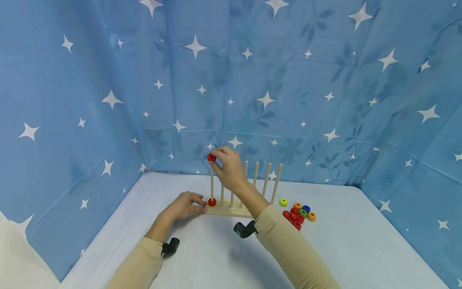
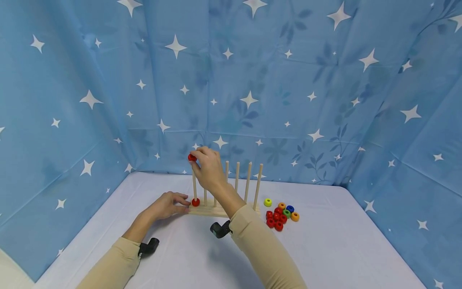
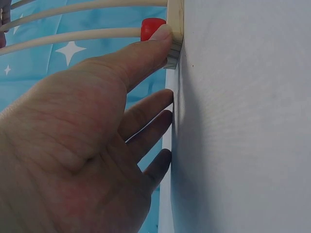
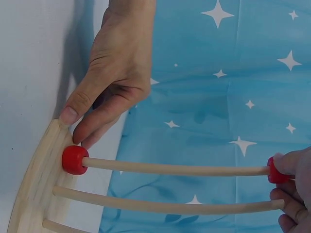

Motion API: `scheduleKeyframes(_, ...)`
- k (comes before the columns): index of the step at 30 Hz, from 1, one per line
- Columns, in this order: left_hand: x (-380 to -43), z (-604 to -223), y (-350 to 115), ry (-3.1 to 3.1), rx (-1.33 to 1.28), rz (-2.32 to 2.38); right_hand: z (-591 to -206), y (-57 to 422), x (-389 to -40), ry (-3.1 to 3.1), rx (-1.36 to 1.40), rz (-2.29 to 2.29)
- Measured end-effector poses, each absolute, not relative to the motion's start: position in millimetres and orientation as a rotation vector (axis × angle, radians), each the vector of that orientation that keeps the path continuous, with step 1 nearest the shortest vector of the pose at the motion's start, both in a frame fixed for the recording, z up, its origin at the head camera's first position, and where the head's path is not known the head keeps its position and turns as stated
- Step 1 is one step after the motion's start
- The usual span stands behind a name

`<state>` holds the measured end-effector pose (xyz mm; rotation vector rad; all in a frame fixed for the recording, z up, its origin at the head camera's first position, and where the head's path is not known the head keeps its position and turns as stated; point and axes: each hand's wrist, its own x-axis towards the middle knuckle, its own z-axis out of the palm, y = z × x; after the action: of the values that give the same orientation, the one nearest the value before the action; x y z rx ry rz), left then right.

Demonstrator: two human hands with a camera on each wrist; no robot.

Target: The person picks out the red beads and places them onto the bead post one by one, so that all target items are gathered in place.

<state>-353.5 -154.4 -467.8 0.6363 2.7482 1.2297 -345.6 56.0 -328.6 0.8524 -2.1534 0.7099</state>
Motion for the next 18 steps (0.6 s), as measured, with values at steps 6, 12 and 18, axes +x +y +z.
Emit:
scheduleKeyframes(6, -353.0, -468.3, -154.7, 2.756, 0.632, 1.22, -328.6, 55.7, -344.6, -2.182, 0.836, 0.681)
scheduleKeyframes(12, -352.4, -468.0, -154.2, 2.763, 0.617, 1.222, -330.0, 56.1, -344.1, -2.227, 0.819, 0.651)
scheduleKeyframes(18, -352.0, -467.5, -153.1, 2.775, 0.628, 1.213, -329.4, 57.3, -344.6, -2.238, 0.813, 0.635)
